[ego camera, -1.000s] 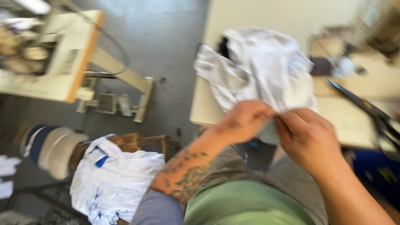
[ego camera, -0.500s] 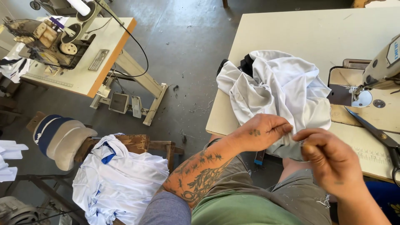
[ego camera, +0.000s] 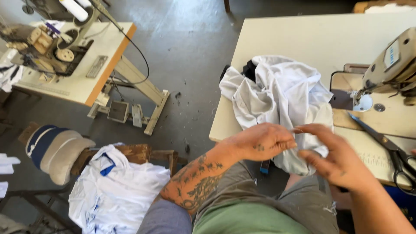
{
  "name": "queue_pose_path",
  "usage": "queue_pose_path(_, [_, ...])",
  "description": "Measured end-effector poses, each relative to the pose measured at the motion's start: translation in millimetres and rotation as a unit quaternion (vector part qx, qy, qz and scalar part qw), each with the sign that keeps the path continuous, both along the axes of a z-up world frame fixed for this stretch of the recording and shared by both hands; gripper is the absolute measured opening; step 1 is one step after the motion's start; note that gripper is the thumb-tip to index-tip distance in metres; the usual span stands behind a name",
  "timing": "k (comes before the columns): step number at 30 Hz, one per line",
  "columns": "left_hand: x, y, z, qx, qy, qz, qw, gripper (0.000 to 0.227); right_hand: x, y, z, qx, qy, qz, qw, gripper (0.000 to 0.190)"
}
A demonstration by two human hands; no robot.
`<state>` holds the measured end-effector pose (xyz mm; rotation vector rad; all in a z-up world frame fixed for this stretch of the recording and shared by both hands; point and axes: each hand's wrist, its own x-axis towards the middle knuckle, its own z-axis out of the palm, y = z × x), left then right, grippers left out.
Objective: Trimming excess fabric and loose threads from a white garment using scissors at a sewing station.
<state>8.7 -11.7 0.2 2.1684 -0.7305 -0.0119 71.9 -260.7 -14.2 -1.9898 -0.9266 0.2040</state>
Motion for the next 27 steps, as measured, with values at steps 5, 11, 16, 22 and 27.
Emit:
queue_pose_path(5, [-1.7,23.5,13.7,0.007,-0.006,-0.01,1.0,0.033,10.6,9.9,11.9,-0.041,0.192,0.035,0.98,0.022])
queue_pose_path(11, [-4.1,37.5,20.8,-0.007,-0.002,0.018,1.0,0.043,4.3,27.4,16.3,-0.039,0.127,0.088,0.987,0.034])
queue_pose_path(16, [-15.2,41.6,47.3,0.136,0.029,0.114,0.984,0.061,0.7,29.5,30.6,-0.042,0.14,0.08,0.986,0.024])
queue_pose_path(22, [-11.8,44.3,26.4,-0.022,-0.046,0.012,0.999,0.032,-3.1,36.7,45.7,-0.082,0.0,0.06,0.995,0.018])
queue_pose_path(27, [-23.9,61.3,17.0,0.0,0.069,0.044,0.997,0.029,7.2,21.9,15.8,-0.114,0.007,-0.011,0.993,0.02])
